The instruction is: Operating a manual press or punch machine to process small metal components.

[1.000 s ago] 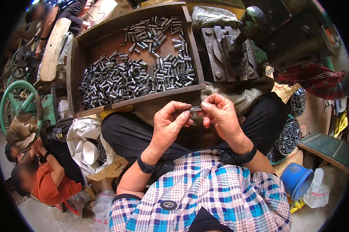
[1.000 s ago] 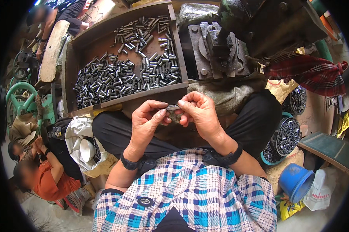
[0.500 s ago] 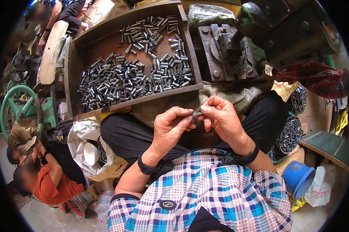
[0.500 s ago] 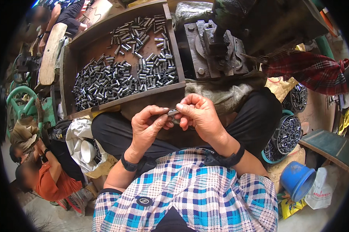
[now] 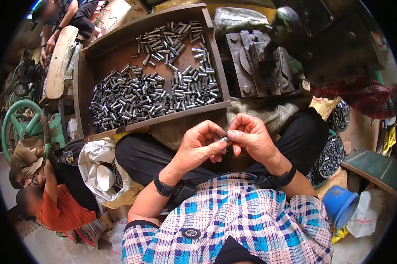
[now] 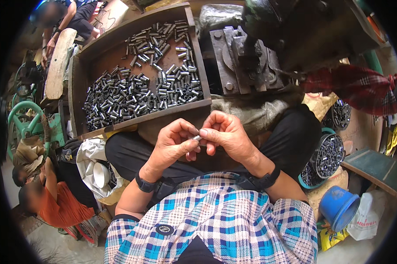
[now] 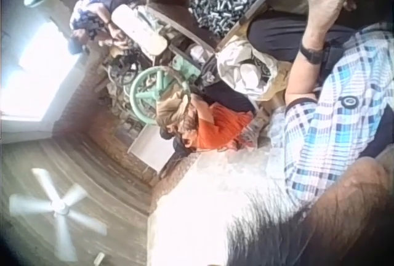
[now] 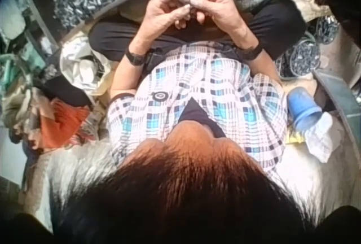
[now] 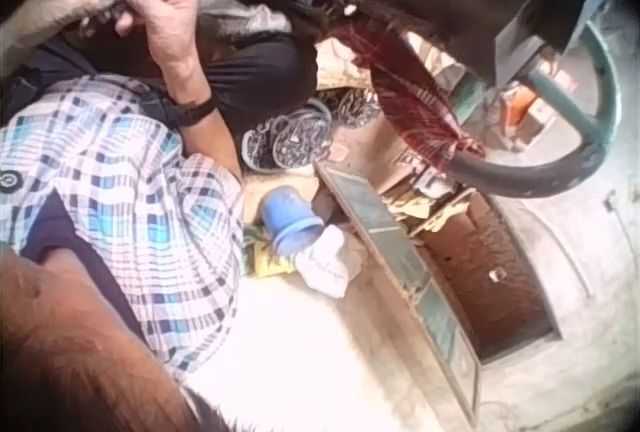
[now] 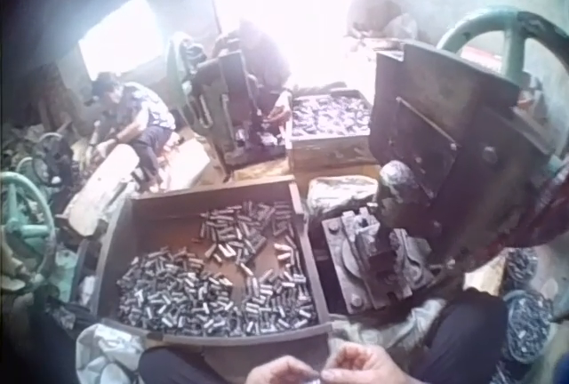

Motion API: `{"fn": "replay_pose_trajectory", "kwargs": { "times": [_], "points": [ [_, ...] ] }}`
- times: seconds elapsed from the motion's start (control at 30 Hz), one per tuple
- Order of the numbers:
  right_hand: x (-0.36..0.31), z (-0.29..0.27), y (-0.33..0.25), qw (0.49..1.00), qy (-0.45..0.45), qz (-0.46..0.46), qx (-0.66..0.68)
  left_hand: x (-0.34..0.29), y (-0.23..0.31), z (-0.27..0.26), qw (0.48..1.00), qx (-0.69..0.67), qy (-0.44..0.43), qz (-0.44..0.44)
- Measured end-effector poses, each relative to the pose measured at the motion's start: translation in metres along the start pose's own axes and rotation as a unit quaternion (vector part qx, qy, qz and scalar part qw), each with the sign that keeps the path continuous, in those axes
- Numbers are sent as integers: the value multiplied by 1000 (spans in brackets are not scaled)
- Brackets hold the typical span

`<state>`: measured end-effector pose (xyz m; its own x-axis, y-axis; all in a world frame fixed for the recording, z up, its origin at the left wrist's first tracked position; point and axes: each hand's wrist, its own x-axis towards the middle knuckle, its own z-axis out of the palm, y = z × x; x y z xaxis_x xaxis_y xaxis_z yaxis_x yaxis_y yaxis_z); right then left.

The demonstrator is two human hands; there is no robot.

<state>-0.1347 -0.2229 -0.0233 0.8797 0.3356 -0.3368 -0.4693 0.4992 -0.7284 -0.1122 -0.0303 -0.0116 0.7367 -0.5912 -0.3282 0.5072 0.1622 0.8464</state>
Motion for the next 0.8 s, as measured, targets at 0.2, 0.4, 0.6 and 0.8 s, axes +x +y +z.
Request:
{"fn": "replay_pose_trajectory", "kwargs": {
  "times": [0.2,0.4,0.6,0.8],
  "points": [
    [23,12,-13,990,3,16,-142,9,20,-8,980,196,10,-8],
    [109,19,-39,885,10,-122,-449,21,42,-65,990,67,123,-34],
    [197,35,-30,499,-137,-296,-803,35,54,-120,975,-94,203,-2],
    [217,33,-24,453,-207,-312,-809,51,41,-126,780,553,250,154]
  ]
}}
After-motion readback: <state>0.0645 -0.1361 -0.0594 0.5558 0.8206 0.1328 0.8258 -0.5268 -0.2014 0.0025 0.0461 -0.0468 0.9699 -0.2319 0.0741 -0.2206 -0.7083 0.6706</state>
